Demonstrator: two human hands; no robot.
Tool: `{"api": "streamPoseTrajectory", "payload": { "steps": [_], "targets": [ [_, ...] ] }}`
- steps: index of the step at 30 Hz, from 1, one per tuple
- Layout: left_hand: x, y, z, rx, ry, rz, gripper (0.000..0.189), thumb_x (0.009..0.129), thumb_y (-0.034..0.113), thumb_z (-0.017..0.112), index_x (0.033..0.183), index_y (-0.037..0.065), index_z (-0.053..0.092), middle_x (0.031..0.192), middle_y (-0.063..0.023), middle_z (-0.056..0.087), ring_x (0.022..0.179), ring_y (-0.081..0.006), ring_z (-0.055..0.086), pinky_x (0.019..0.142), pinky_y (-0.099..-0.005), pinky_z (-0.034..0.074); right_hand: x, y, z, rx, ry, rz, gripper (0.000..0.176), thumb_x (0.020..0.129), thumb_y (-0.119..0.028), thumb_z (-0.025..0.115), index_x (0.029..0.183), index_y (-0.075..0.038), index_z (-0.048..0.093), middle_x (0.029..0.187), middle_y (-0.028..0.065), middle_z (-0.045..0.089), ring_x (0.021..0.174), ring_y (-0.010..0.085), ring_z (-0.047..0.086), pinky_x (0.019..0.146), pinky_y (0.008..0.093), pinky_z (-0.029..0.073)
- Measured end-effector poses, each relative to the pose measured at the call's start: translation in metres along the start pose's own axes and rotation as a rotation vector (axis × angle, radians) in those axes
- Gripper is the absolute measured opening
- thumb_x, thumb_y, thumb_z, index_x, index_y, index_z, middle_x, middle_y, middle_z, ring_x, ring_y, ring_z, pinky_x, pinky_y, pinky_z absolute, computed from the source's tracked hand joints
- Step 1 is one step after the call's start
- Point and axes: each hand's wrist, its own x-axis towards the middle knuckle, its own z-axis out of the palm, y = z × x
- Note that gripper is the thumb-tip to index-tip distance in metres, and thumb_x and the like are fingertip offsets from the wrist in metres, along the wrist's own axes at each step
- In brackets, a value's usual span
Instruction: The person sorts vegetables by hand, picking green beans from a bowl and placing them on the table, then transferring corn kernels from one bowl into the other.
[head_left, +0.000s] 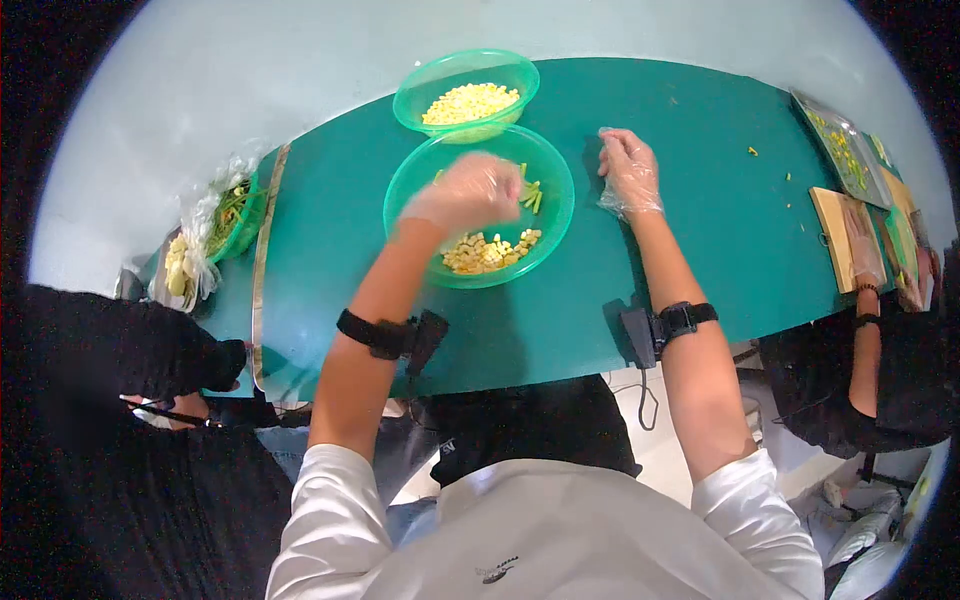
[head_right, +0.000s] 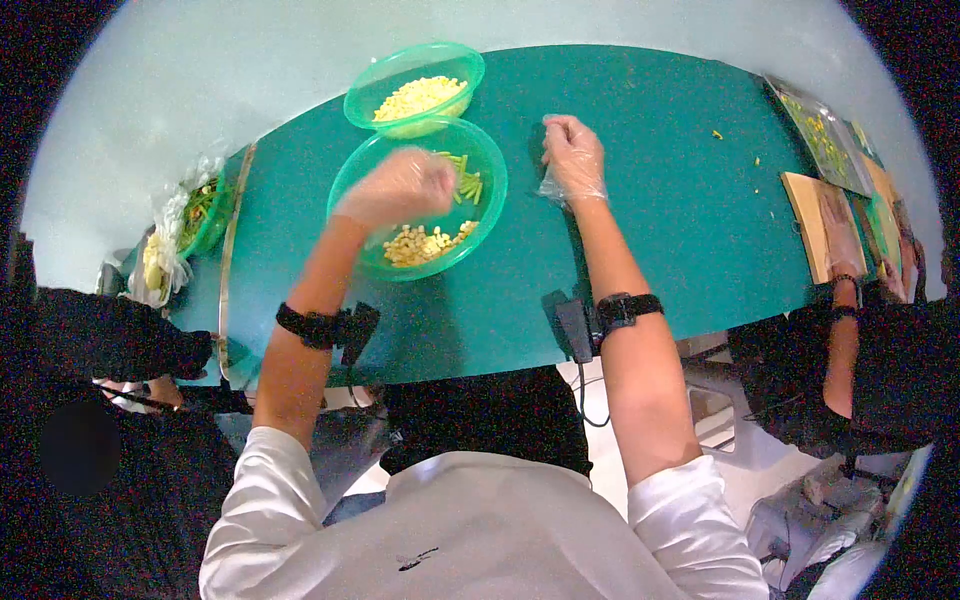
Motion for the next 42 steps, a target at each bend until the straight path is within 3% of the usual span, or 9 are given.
{"api": "streamPoseTrajectory", "payload": {
  "steps": [2, 4, 10, 14, 17, 21, 25, 27, 42],
  "targets": [
    [0.008, -0.025, -0.023, -0.121, 0.237, -0.058, 0.015, 0.083, 0.020, 0.069, 0.090, 0.007, 0.070, 0.084, -0.0063, 0.071, 0.074, -0.0171, 0.064, 0.075, -0.0329, 0.054, 0.001, 0.000, -0.001, -0.019, 0.008, 0.006, 0.021, 0.096, -0.019, 0.060, 0.106, -0.003, 0.071, 0.075, 0.0027, 0.063, 0.060, 0.0110, 0.059, 0.056, 0.0286, 0.048],
    [0.027, -0.065, -0.043, -0.410, 0.453, -0.104, 0.018, 0.079, 0.020, 0.073, 0.093, 0.008, 0.074, 0.084, -0.0078, 0.073, 0.078, -0.0221, 0.069, 0.076, -0.0348, 0.055, -0.002, 0.001, 0.000, -0.030, 0.006, 0.027, 0.021, 0.097, -0.018, 0.059, 0.106, -0.003, 0.070, 0.076, 0.0028, 0.063, 0.060, 0.0110, 0.059, 0.056, 0.0284, 0.048],
    [0.033, -0.094, -0.041, -0.637, 0.612, -0.487, 0.024, 0.085, 0.011, 0.076, 0.105, 0.000, 0.069, 0.089, -0.0045, 0.071, 0.083, -0.0129, 0.067, 0.079, -0.0279, 0.054, 0.001, 0.008, -0.001, -0.008, 0.018, -0.019, 0.018, 0.097, -0.015, 0.059, 0.107, -0.004, 0.069, 0.077, 0.0031, 0.063, 0.061, 0.0106, 0.059, 0.056, 0.0284, 0.047],
    [0.036, -0.107, -0.046, -0.604, 0.625, -0.531, 0.026, 0.078, 0.008, 0.076, 0.102, 0.000, 0.073, 0.096, -0.0088, 0.074, 0.084, -0.0154, 0.069, 0.079, -0.0309, 0.055, 0.006, 0.015, -0.003, -0.024, 0.006, -0.019, 0.017, 0.098, -0.013, 0.057, 0.107, -0.004, 0.069, 0.078, 0.0036, 0.063, 0.061, 0.0114, 0.059, 0.056, 0.0286, 0.048],
    [0.036, -0.113, -0.052, -0.908, 0.838, -0.327, 0.023, 0.081, 0.009, 0.076, 0.101, 0.001, 0.074, 0.095, -0.0080, 0.074, 0.083, -0.0163, 0.068, 0.078, -0.0316, 0.054, 0.004, 0.011, -0.003, -0.039, 0.012, -0.006, 0.018, 0.098, -0.013, 0.056, 0.108, -0.004, 0.069, 0.078, 0.0038, 0.063, 0.061, 0.0116, 0.059, 0.056, 0.0287, 0.048],
    [-0.001, -0.096, -0.058, -0.564, 0.681, -0.290, 0.022, 0.089, 0.017, 0.071, 0.103, 0.000, 0.073, 0.090, -0.0080, 0.073, 0.085, -0.0165, 0.068, 0.078, -0.0314, 0.055, -0.001, 0.000, -0.001, -0.076, 0.016, 0.007, 0.018, 0.098, -0.013, 0.057, 0.108, -0.003, 0.069, 0.078, 0.0035, 0.063, 0.061, 0.0115, 0.059, 0.056, 0.0286, 0.048],
    [-0.047, -0.076, -0.050, 0.247, 0.143, -0.182, 0.024, 0.088, 0.026, 0.066, 0.096, 0.005, 0.075, 0.092, -0.0195, 0.074, 0.083, -0.0326, 0.071, 0.079, -0.0408, 0.057, -0.002, 0.000, 0.002, -0.133, 0.009, 0.011, 0.018, 0.097, -0.014, 0.058, 0.107, -0.003, 0.069, 0.076, 0.0029, 0.064, 0.060, 0.0116, 0.060, 0.056, 0.0288, 0.048],
    [-0.055, -0.061, -0.033, 0.285, -0.008, -0.301, 0.022, 0.085, 0.023, 0.064, 0.085, 0.003, 0.074, 0.091, -0.0240, 0.072, 0.084, -0.0417, 0.070, 0.077, -0.0465, 0.057, 0.001, 0.006, 0.003, -0.200, 0.011, -0.009, 0.019, 0.096, -0.015, 0.059, 0.105, -0.003, 0.070, 0.074, 0.0033, 0.064, 0.059, 0.0122, 0.062, 0.056, 0.0301, 0.049],
    [-0.045, -0.036, 0.005, 0.209, -0.065, -0.280, 0.015, 0.079, 0.012, 0.065, 0.083, 0.000, 0.074, 0.094, -0.0276, 0.070, 0.088, -0.0435, 0.071, 0.078, -0.0516, 0.057, 0.008, 0.001, 0.010, -0.213, 0.032, 0.059, 0.017, 0.097, -0.013, 0.056, 0.106, -0.004, 0.069, 0.075, 0.0022, 0.061, 0.059, 0.0109, 0.059, 0.053, 0.0288, 0.047]
  ]
}}
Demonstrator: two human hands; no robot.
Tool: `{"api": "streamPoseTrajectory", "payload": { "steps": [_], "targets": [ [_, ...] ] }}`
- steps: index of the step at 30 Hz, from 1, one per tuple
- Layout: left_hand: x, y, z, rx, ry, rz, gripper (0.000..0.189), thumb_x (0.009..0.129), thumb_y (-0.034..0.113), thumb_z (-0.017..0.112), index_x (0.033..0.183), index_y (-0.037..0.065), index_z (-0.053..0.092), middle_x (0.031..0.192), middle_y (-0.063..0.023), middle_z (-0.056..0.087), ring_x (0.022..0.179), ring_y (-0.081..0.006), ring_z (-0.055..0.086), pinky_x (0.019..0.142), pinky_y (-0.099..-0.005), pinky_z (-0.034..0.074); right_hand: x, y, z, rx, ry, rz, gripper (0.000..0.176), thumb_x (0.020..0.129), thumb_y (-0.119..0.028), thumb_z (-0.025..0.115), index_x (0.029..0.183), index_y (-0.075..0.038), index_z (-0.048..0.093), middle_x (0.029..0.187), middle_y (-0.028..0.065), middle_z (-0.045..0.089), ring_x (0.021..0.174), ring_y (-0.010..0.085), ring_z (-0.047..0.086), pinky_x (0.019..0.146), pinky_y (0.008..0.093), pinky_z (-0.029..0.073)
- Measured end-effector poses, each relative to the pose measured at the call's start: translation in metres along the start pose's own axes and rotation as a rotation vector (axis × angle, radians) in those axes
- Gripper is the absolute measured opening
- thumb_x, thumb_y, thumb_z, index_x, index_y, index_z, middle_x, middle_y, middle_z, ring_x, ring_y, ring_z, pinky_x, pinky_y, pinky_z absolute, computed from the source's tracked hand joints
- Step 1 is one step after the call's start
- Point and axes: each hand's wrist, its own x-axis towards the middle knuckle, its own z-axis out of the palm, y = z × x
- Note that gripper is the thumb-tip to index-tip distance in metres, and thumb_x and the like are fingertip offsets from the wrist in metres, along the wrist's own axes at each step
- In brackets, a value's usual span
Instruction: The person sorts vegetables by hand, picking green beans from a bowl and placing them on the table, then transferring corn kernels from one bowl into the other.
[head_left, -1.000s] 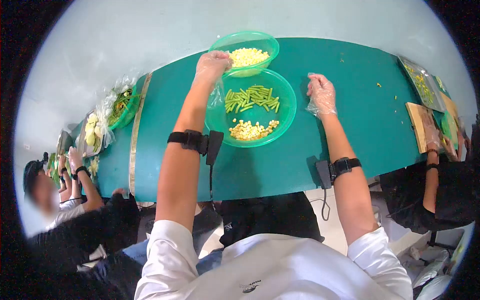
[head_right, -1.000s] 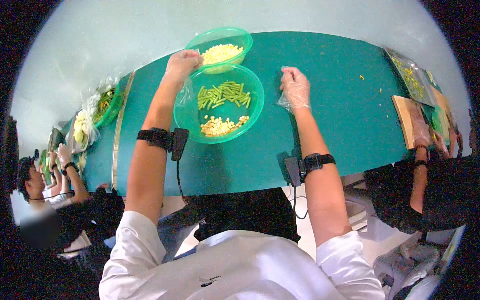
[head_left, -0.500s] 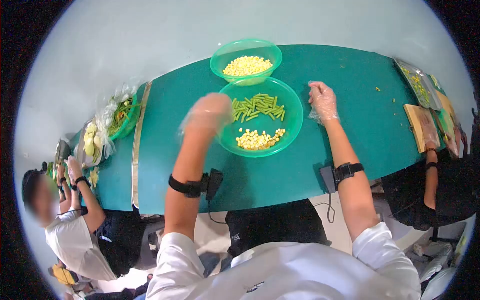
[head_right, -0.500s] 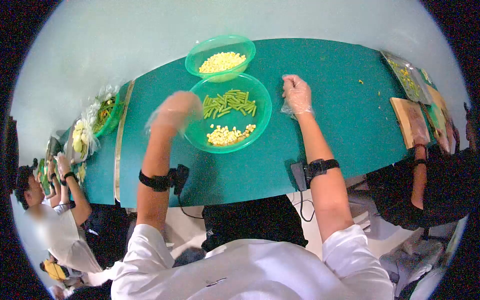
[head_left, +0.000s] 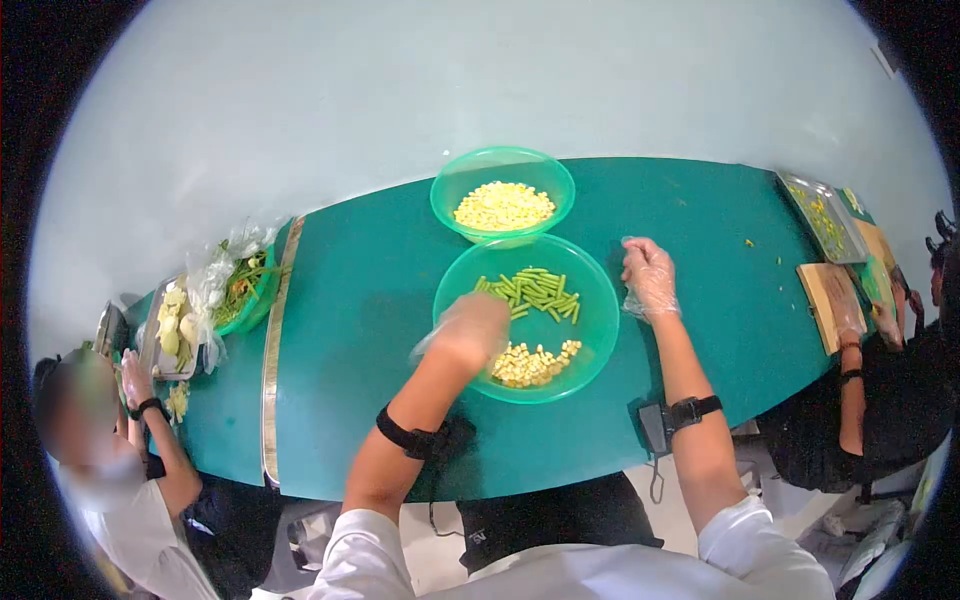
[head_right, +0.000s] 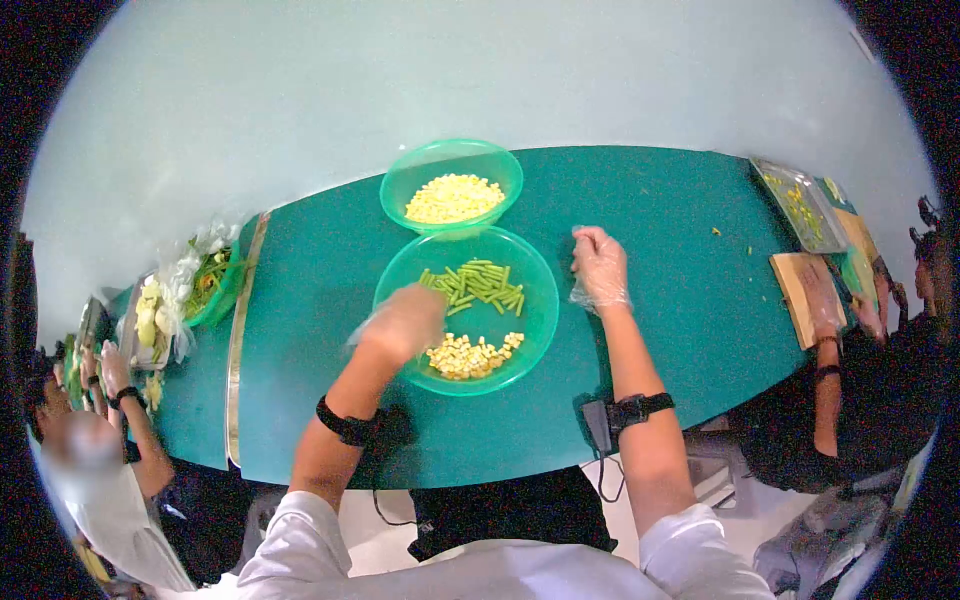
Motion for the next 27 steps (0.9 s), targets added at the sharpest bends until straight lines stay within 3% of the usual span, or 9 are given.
{"api": "streamPoseTrajectory", "payload": {
  "steps": [3, 6, 9, 12, 18, 19, 21, 24, 27],
  "targets": [
    [0.009, -0.011, -0.015, 0.024, -0.060, 0.036, 0.020, 0.080, 0.012, 0.068, 0.094, -0.001, 0.073, 0.095, -0.0263, 0.071, 0.089, -0.0437, 0.070, 0.081, -0.0500, 0.057, 0.009, 0.005, 0.003, -0.038, 0.009, -0.005, 0.016, 0.099, -0.014, 0.055, 0.105, -0.006, 0.068, 0.077, 0.0013, 0.059, 0.058, 0.0095, 0.055, 0.053, 0.0274, 0.044],
    [0.026, -0.035, -0.029, -0.162, 0.452, 0.383, 0.031, 0.085, 0.015, 0.069, 0.111, -0.001, 0.069, 0.100, -0.0245, 0.072, 0.091, -0.0409, 0.071, 0.084, -0.0479, 0.056, 0.010, 0.004, 0.002, -0.038, 0.004, -0.056, 0.021, 0.096, -0.017, 0.057, 0.105, -0.003, 0.070, 0.075, 0.0048, 0.064, 0.059, 0.0126, 0.062, 0.055, 0.0303, 0.049],
    [0.028, -0.029, -0.042, -0.597, 0.647, 0.010, 0.036, 0.091, 0.017, 0.066, 0.123, 0.000, 0.064, 0.101, -0.0202, 0.073, 0.089, -0.0358, 0.072, 0.082, -0.0438, 0.056, 0.004, -0.004, 0.002, -0.053, 0.011, -0.032, 0.021, 0.096, -0.018, 0.058, 0.105, -0.003, 0.070, 0.074, 0.0047, 0.064, 0.060, 0.0128, 0.062, 0.056, 0.0301, 0.049],
    [0.033, -0.040, -0.033, -0.589, 0.774, 0.044, 0.037, 0.093, 0.019, 0.067, 0.125, 0.001, 0.063, 0.102, -0.0184, 0.074, 0.088, -0.0328, 0.072, 0.079, -0.0418, 0.055, 0.002, -0.007, 0.001, -0.083, 0.005, -0.061, 0.021, 0.096, -0.019, 0.059, 0.104, -0.003, 0.070, 0.074, 0.0039, 0.064, 0.060, 0.0126, 0.062, 0.056, 0.0306, 0.050],
    [0.007, -0.042, -0.045, -0.439, 0.261, 0.247, 0.034, 0.085, 0.014, 0.070, 0.117, 0.002, 0.069, 0.104, -0.0215, 0.072, 0.087, -0.0368, 0.071, 0.080, -0.0443, 0.056, 0.000, -0.011, 0.000, -0.233, -0.104, -0.079, 0.020, 0.098, -0.017, 0.057, 0.108, -0.004, 0.069, 0.079, 0.0016, 0.062, 0.065, 0.0105, 0.059, 0.060, 0.0283, 0.048],
    [0.003, -0.035, -0.046, -0.411, 0.180, 0.262, 0.031, 0.084, 0.013, 0.070, 0.114, 0.003, 0.070, 0.103, -0.0206, 0.072, 0.088, -0.0367, 0.070, 0.081, -0.0442, 0.055, 0.001, -0.007, 0.002, -0.228, -0.074, -0.107, 0.023, 0.097, -0.023, 0.061, 0.106, -0.005, 0.071, 0.074, 0.0072, 0.067, 0.062, 0.0159, 0.063, 0.062, 0.0344, 0.052],
    [-0.001, -0.020, -0.043, -0.351, 0.028, 0.297, 0.026, 0.082, 0.011, 0.069, 0.107, 0.003, 0.071, 0.100, -0.0187, 0.071, 0.090, -0.0366, 0.069, 0.083, -0.0441, 0.054, 0.001, -0.003, 0.001, -0.239, -0.098, -0.116, 0.023, 0.097, -0.022, 0.060, 0.106, -0.005, 0.071, 0.075, 0.0068, 0.067, 0.063, 0.0156, 0.063, 0.062, 0.0341, 0.052],
    [-0.010, -0.023, -0.012, -0.342, 0.025, 0.503, 0.023, 0.079, 0.011, 0.068, 0.101, 0.004, 0.070, 0.095, -0.0173, 0.069, 0.096, -0.0369, 0.065, 0.086, -0.0446, 0.052, 0.004, -0.005, -0.001, -0.242, -0.124, -0.122, 0.022, 0.097, -0.022, 0.060, 0.107, -0.006, 0.072, 0.077, 0.0064, 0.068, 0.065, 0.0151, 0.063, 0.063, 0.0337, 0.052],
    [-0.019, -0.017, 0.006, -0.209, 0.307, 0.549, 0.022, 0.077, 0.016, 0.072, 0.097, 0.008, 0.072, 0.093, -0.0140, 0.071, 0.096, -0.0348, 0.067, 0.089, -0.0436, 0.053, 0.004, -0.002, -0.002, -0.230, -0.136, -0.105, 0.022, 0.097, -0.021, 0.059, 0.108, -0.006, 0.072, 0.080, 0.0061, 0.068, 0.066, 0.0145, 0.064, 0.064, 0.0332, 0.053]
  ]
}}
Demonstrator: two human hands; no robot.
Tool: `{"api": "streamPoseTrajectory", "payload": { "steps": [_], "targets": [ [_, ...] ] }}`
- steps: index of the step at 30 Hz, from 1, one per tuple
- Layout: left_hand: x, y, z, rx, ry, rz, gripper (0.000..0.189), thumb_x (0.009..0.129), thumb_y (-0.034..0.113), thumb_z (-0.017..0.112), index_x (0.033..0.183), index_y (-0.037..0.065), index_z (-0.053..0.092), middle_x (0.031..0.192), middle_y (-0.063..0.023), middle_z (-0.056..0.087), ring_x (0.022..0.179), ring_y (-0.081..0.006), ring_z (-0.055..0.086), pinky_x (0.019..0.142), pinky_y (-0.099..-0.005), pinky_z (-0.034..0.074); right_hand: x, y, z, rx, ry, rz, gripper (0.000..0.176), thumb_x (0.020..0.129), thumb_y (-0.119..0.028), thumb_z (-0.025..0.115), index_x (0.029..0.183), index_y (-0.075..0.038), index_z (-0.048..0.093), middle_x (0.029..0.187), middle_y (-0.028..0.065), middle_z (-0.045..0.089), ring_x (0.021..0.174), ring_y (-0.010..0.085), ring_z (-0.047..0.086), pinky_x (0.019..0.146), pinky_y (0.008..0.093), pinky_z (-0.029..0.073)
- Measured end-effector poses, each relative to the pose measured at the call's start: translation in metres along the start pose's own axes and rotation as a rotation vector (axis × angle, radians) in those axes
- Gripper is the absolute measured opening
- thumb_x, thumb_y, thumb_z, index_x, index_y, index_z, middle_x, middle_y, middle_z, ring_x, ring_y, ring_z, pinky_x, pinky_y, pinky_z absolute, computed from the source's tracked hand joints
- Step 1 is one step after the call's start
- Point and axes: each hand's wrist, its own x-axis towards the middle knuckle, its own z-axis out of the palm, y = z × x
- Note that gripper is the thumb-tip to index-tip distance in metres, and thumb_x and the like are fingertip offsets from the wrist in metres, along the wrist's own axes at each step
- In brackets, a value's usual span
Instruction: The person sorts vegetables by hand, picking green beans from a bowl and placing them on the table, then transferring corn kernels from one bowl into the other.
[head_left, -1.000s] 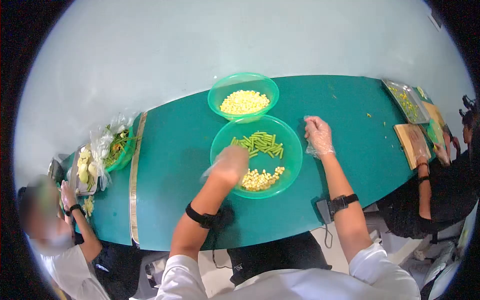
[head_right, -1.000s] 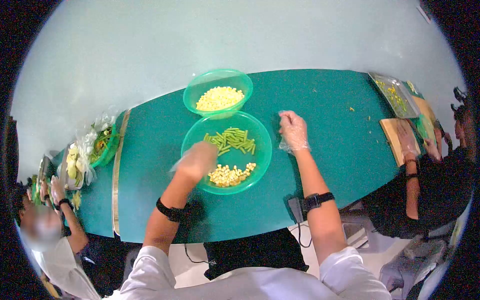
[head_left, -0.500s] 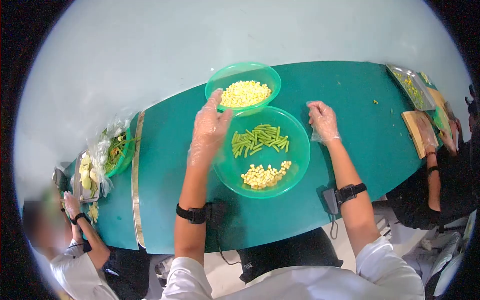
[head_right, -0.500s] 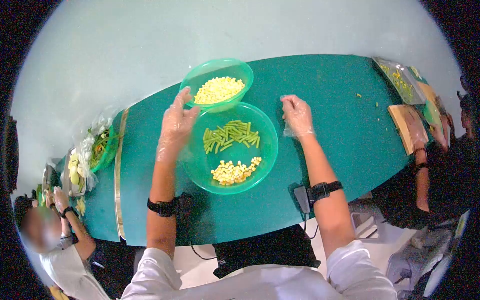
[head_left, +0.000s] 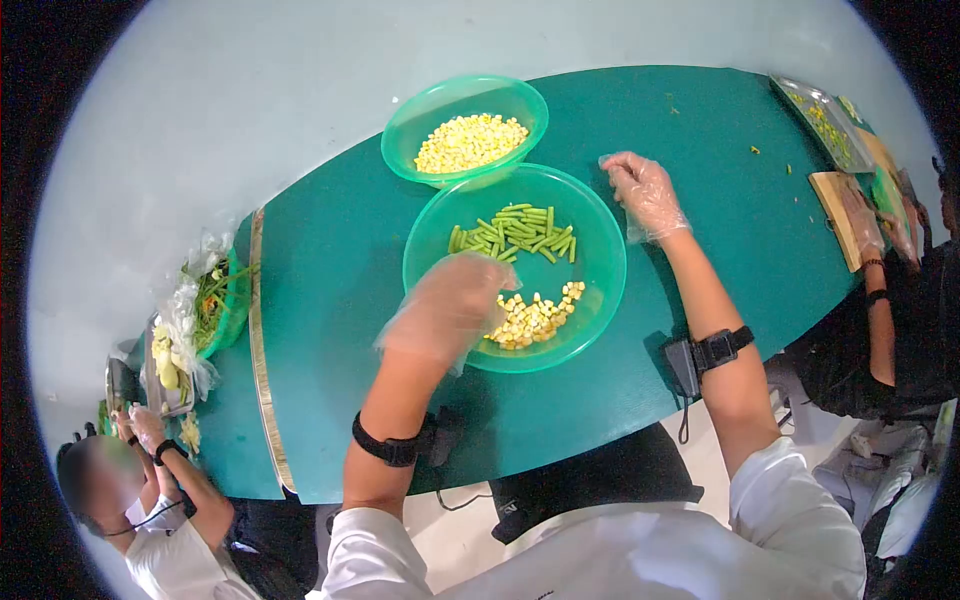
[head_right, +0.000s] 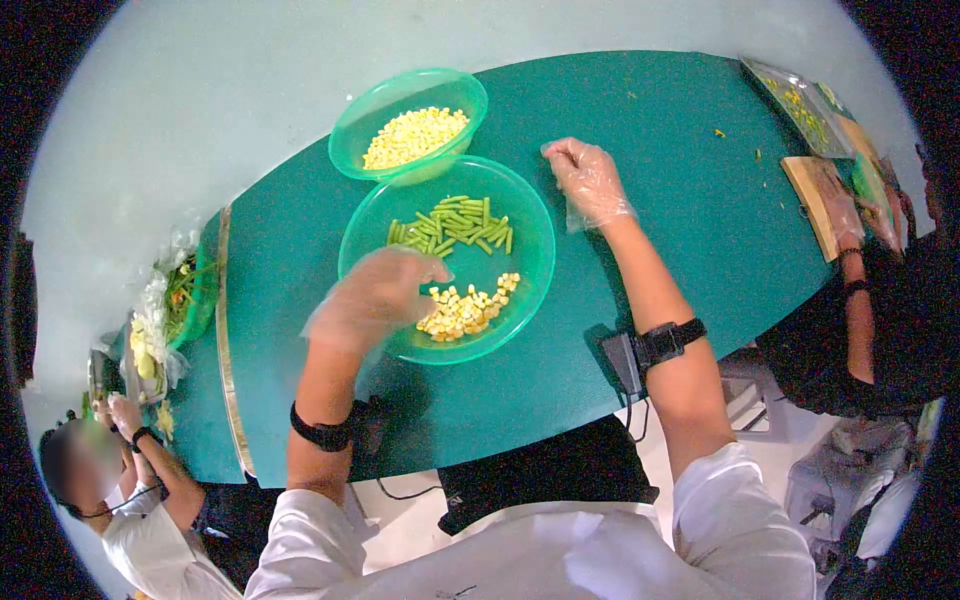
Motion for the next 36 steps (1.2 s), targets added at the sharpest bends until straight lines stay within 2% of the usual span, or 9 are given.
{"api": "streamPoseTrajectory", "payload": {
  "steps": [3, 9, 12, 15, 21, 24, 27, 33, 36],
  "targets": [
    [-0.002, -0.012, 0.014, 0.037, 0.057, -0.041, 0.014, 0.077, 0.013, 0.071, 0.090, 0.008, 0.070, 0.092, -0.0152, 0.071, 0.098, -0.0359, 0.066, 0.088, -0.0442, 0.052, 0.000, 0.000, -0.001, -0.004, -0.008, -0.002, 0.021, 0.097, -0.020, 0.060, 0.108, -0.006, 0.071, 0.080, 0.0060, 0.068, 0.067, 0.0142, 0.064, 0.065, 0.0326, 0.053],
    [0.014, -0.017, 0.013, 0.028, -0.302, -0.266, 0.017, 0.075, 0.011, 0.072, 0.091, 0.006, 0.069, 0.093, -0.0178, 0.070, 0.093, -0.0396, 0.067, 0.081, -0.0474, 0.053, -0.003, -0.005, -0.001, 0.001, 0.000, 0.004, 0.021, 0.096, -0.019, 0.060, 0.108, -0.006, 0.071, 0.080, 0.0061, 0.068, 0.067, 0.0142, 0.063, 0.065, 0.0321, 0.053],
    [0.015, -0.014, 0.008, 0.014, -0.304, -0.240, 0.017, 0.075, 0.013, 0.071, 0.090, 0.006, 0.069, 0.091, -0.0190, 0.070, 0.089, -0.0408, 0.067, 0.078, -0.0483, 0.053, -0.002, -0.003, -0.001, -0.010, -0.005, -0.002, 0.021, 0.096, -0.019, 0.060, 0.108, -0.006, 0.071, 0.080, 0.0061, 0.068, 0.067, 0.0145, 0.063, 0.065, 0.0325, 0.053],
    [0.014, -0.011, 0.006, -0.103, -0.211, -0.214, 0.013, 0.076, 0.014, 0.070, 0.086, 0.006, 0.069, 0.088, -0.0202, 0.070, 0.088, -0.0403, 0.068, 0.077, -0.0485, 0.053, 0.000, 0.000, -0.001, -0.039, -0.011, -0.013, 0.022, 0.096, -0.019, 0.060, 0.109, -0.006, 0.071, 0.081, 0.0061, 0.068, 0.068, 0.0147, 0.063, 0.066, 0.0330, 0.053],
    [0.013, -0.019, 0.021, -0.040, -0.216, -0.152, 0.010, 0.077, 0.014, 0.068, 0.084, 0.007, 0.069, 0.085, -0.0199, 0.070, 0.084, -0.0403, 0.068, 0.076, -0.0484, 0.054, -0.003, -0.006, -0.001, -0.011, -0.012, -0.005, 0.022, 0.096, -0.019, 0.060, 0.109, -0.006, 0.071, 0.080, 0.0055, 0.068, 0.068, 0.0147, 0.063, 0.066, 0.0330, 0.052],
    [0.016, -0.012, 0.020, 0.019, -0.272, -0.236, 0.009, 0.077, 0.014, 0.067, 0.083, 0.007, 0.068, 0.084, -0.0203, 0.070, 0.084, -0.0411, 0.068, 0.076, -0.0487, 0.054, -0.002, -0.003, 0.000, 0.004, -0.004, -0.008, 0.021, 0.096, -0.018, 0.060, 0.109, -0.006, 0.071, 0.080, 0.0051, 0.067, 0.068, 0.0145, 0.062, 0.065, 0.0331, 0.052],
    [0.011, -0.017, 0.028, 0.066, -0.136, -0.165, 0.009, 0.077, 0.014, 0.067, 0.082, 0.007, 0.067, 0.083, -0.0211, 0.069, 0.083, -0.0417, 0.068, 0.076, -0.0485, 0.054, -0.001, 0.000, 0.000, 0.002, -0.005, -0.007, 0.021, 0.096, -0.018, 0.060, 0.108, -0.006, 0.071, 0.079, 0.0050, 0.067, 0.067, 0.0144, 0.062, 0.065, 0.0334, 0.052],
    [0.019, -0.003, -0.002, -0.105, -0.252, -0.159, 0.009, 0.082, 0.013, 0.064, 0.083, 0.004, 0.066, 0.080, -0.0210, 0.068, 0.082, -0.0407, 0.067, 0.073, -0.0452, 0.055, -0.002, -0.005, -0.001, 0.001, -0.001, -0.001, 0.022, 0.096, -0.019, 0.059, 0.108, -0.006, 0.071, 0.078, 0.0053, 0.066, 0.066, 0.0148, 0.061, 0.064, 0.0338, 0.052],
    [0.028, 0.005, -0.023, -0.165, -0.293, -0.066, 0.008, 0.086, 0.010, 0.066, 0.085, 0.002, 0.067, 0.084, -0.0190, 0.071, 0.079, -0.0351, 0.069, 0.072, -0.0411, 0.055, -0.002, -0.004, 0.000, 0.004, 0.007, 0.009, 0.022, 0.097, -0.021, 0.059, 0.108, -0.006, 0.071, 0.078, 0.0058, 0.066, 0.065, 0.0154, 0.061, 0.064, 0.0338, 0.052]
  ]
}}
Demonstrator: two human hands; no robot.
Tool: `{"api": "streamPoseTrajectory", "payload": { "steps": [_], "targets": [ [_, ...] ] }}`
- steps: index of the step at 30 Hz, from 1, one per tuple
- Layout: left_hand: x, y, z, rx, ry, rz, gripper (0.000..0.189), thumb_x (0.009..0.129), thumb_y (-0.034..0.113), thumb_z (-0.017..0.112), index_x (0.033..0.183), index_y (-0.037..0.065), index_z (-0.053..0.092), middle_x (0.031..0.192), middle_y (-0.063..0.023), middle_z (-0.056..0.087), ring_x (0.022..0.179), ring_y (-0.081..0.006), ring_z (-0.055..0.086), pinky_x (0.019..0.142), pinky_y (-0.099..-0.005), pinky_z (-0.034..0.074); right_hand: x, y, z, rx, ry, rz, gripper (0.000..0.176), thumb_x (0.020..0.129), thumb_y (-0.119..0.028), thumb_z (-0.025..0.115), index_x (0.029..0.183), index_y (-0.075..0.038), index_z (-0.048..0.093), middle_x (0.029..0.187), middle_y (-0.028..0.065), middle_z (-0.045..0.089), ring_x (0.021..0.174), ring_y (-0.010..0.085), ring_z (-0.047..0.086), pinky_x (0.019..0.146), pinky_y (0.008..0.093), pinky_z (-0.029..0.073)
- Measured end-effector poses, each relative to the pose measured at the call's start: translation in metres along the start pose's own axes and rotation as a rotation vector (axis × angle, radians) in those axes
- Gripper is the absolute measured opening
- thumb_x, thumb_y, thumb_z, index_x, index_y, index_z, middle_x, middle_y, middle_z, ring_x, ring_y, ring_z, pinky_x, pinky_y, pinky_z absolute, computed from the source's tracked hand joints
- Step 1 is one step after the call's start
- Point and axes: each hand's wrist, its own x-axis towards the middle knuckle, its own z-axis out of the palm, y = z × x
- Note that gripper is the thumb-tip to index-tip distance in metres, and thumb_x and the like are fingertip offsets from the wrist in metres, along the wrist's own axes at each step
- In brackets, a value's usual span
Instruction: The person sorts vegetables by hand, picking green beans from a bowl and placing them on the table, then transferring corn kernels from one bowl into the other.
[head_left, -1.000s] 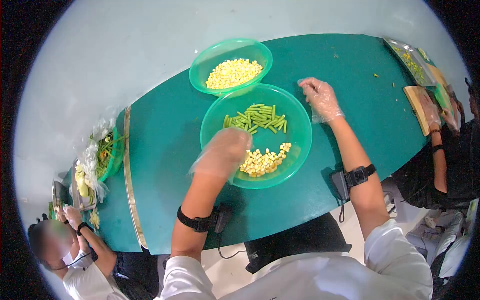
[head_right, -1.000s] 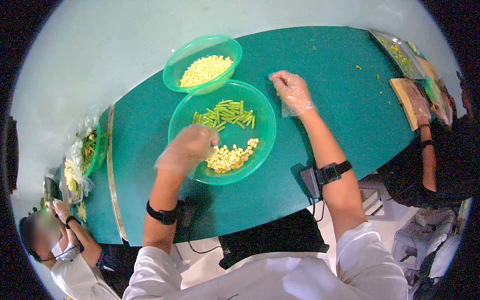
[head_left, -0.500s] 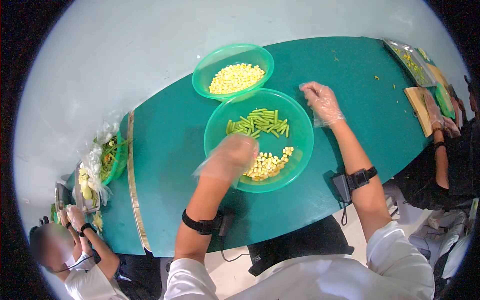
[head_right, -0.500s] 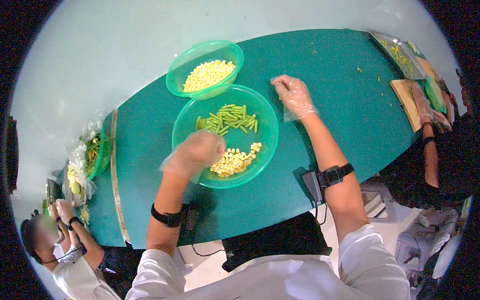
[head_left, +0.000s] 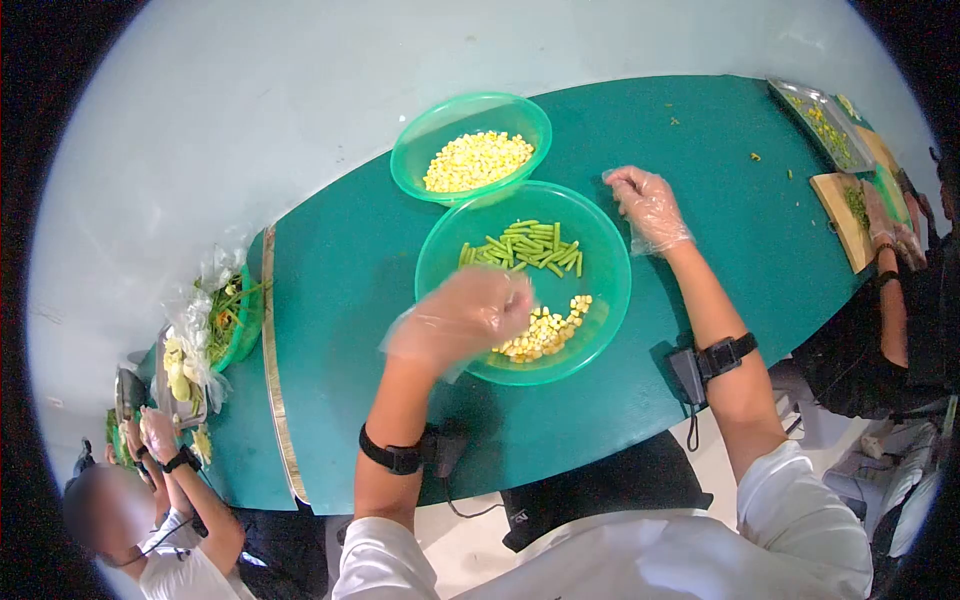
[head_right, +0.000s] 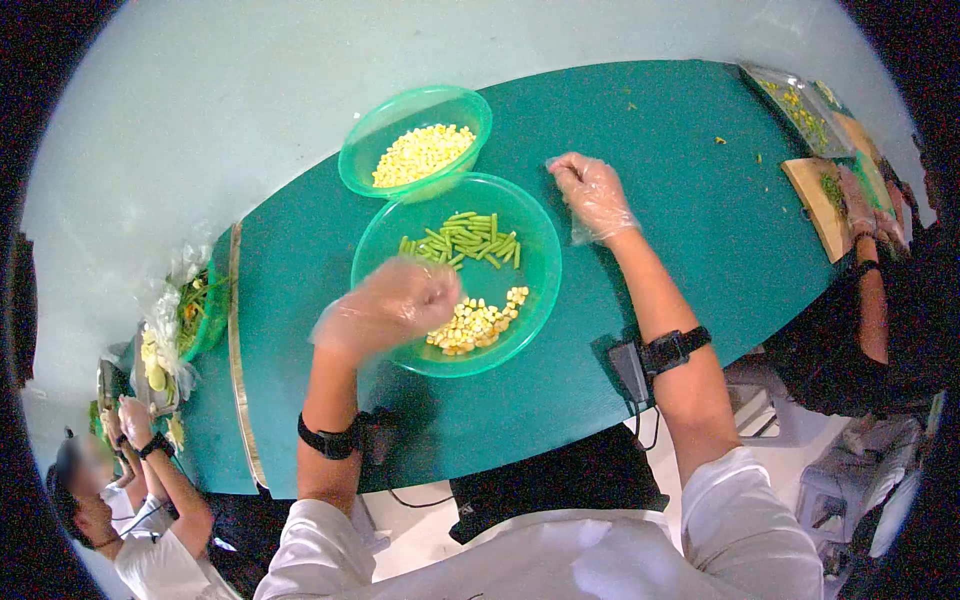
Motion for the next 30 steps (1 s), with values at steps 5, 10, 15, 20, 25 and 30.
{"api": "streamPoseTrajectory", "payload": {
  "steps": [5, 10, 15, 20, 25, 30],
  "targets": [
    [0.012, 0.002, -0.019, -0.102, 0.787, -0.134, 0.030, 0.089, 0.009, 0.069, 0.118, 0.000, 0.065, 0.110, -0.0204, 0.070, 0.085, -0.0300, 0.069, 0.077, -0.0419, 0.055, 0.002, 0.005, 0.000, 0.013, -0.003, -0.015, 0.023, 0.098, -0.023, 0.060, 0.108, -0.005, 0.071, 0.078, 0.0061, 0.067, 0.066, 0.0158, 0.062, 0.063, 0.0335, 0.052],
    [0.002, 0.001, -0.028, -0.040, 0.650, -0.240, 0.045, 0.090, 0.012, 0.071, 0.131, -0.001, 0.059, 0.124, -0.0185, 0.067, 0.088, -0.0262, 0.069, 0.079, -0.0400, 0.056, 0.001, 0.000, -0.001, 0.000, -0.007, -0.023, 0.023, 0.097, -0.022, 0.060, 0.107, -0.004, 0.071, 0.078, 0.0056, 0.066, 0.066, 0.0149, 0.062, 0.064, 0.0333, 0.052],
    [-0.007, -0.012, -0.010, -0.077, 0.029, -0.015, 0.036, 0.087, 0.015, 0.073, 0.119, 0.001, 0.066, 0.117, -0.0153, 0.070, 0.095, -0.0279, 0.070, 0.086, -0.0389, 0.055, 0.001, 0.005, -0.002, 0.013, -0.017, -0.036, 0.023, 0.097, -0.022, 0.059, 0.107, -0.004, 0.071, 0.081, 0.0068, 0.068, 0.067, 0.0153, 0.063, 0.065, 0.0335, 0.052],
    [-0.006, 0.004, 0.012, -0.084, -0.013, 0.060, 0.030, 0.082, 0.017, 0.072, 0.110, 0.004, 0.071, 0.106, -0.0159, 0.071, 0.103, -0.0343, 0.066, 0.095, -0.0430, 0.051, 0.003, 0.010, 0.001, -0.015, 0.009, -0.061, 0.022, 0.097, -0.020, 0.059, 0.106, -0.005, 0.072, 0.082, 0.0077, 0.069, 0.068, 0.0161, 0.064, 0.066, 0.0345, 0.053],
    [-0.005, -0.007, 0.034, 0.033, -0.029, -0.011, 0.024, 0.083, 0.015, 0.069, 0.106, 0.006, 0.071, 0.100, -0.0153, 0.071, 0.103, -0.0339, 0.065, 0.093, -0.0432, 0.051, 0.003, 0.008, 0.000, -0.020, -0.001, -0.008, 0.021, 0.096, -0.019, 0.059, 0.106, -0.006, 0.072, 0.082, 0.0082, 0.070, 0.068, 0.0171, 0.064, 0.067, 0.0351, 0.053],
    [-0.002, -0.001, 0.029, -0.018, -0.050, -0.042, 0.014, 0.086, 0.012, 0.065, 0.097, 0.007, 0.071, 0.097, -0.0145, 0.071, 0.097, -0.0339, 0.066, 0.089, -0.0434, 0.051, 0.003, 0.007, 0.001, -0.015, 0.004, -0.015, 0.020, 0.096, -0.018, 0.059, 0.107, -0.006, 0.072, 0.080, 0.0078, 0.069, 0.067, 0.0157, 0.064, 0.066, 0.0344, 0.053]
  ]
}}
